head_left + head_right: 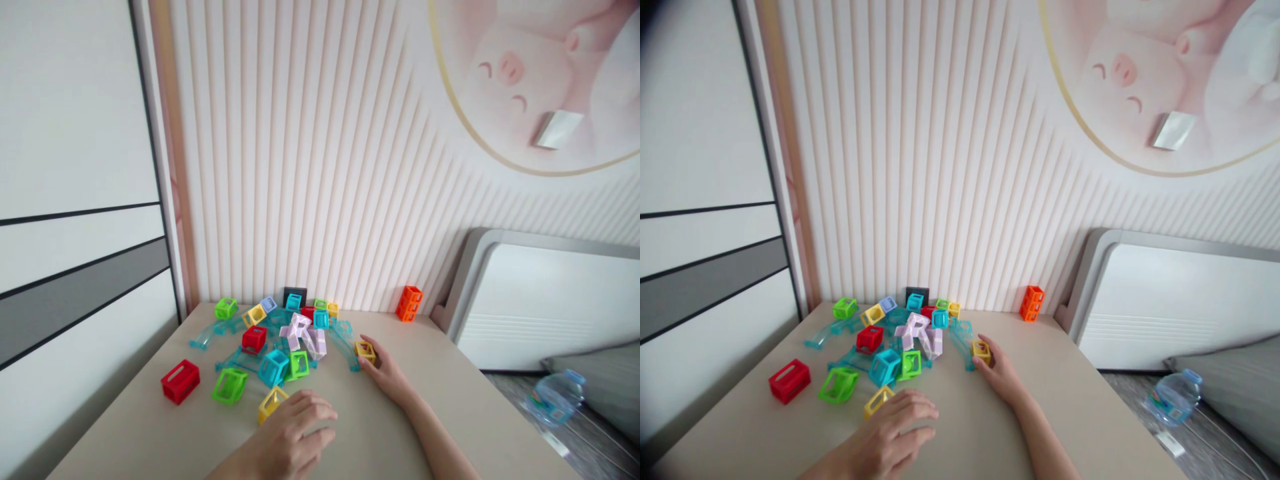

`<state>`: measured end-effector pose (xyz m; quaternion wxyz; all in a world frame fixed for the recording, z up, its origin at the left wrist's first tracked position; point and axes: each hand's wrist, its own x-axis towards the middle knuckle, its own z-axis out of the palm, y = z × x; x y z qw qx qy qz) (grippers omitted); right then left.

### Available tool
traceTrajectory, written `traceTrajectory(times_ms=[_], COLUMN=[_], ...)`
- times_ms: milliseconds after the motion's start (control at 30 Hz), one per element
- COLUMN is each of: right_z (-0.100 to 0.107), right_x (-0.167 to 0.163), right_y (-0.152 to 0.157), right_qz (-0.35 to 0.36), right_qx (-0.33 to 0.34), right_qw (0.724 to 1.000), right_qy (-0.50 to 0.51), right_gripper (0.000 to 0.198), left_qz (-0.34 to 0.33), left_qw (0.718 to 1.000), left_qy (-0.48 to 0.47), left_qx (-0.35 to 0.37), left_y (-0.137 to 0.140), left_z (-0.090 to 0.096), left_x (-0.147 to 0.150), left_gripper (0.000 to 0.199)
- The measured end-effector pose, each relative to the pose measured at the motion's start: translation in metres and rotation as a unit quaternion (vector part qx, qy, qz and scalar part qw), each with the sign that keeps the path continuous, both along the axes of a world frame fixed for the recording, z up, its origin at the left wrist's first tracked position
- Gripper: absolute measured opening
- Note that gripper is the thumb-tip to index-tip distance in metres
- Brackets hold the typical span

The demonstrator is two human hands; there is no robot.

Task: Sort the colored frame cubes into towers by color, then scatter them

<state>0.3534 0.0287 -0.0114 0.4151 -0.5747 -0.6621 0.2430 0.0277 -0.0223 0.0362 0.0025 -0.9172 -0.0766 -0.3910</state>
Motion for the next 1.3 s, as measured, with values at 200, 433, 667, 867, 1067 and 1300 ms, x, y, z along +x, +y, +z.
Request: traceTrajectory(times_ms=[200, 433, 667, 867, 1067, 1300], right_z=[-0.003, -0.003, -0.001, 0.006, 0.021, 0.021], right_x=[0.002, 0.003, 0.000, -0.005, -0.069, -0.156], right_y=[0.002, 0.003, 0.003, 0.000, -0.016, -0.016], right_qz=[-0.013, 0.000, 0.004, -0.035, 0.049, 0.130], right_qx=[0.000, -0.009, 0.020, 0.138, 0.270, 0.234], right_qw=[1.000, 1.000, 0.998, 0.974, 0.930, 0.924], right_qy=[0.002, -0.009, -0.056, -0.178, -0.246, -0.274], right_gripper=[0.057, 0.057, 0.055, 0.051, 0.031, 0.037], left_qz=[-0.002, 0.002, 0.002, 0.017, 0.019, 0.070], left_qw=[1.000, 1.000, 1.000, 0.999, 1.000, 0.997], left_qy=[0.007, 0.023, 0.014, 0.029, 0.009, -0.026], left_qx=[0.011, 0.007, 0.009, -0.010, -0.007, -0.027], left_y=[0.002, 0.003, 0.004, 0.007, 0.006, 0.005], left_z=[0.003, 0.002, 0.005, 0.002, 0.006, 0.006], left_x=[-0.003, -0.005, -0.006, -0.008, -0.005, -0.001], left_gripper=[0.028, 0.028, 0.028, 0.029, 0.028, 0.028])
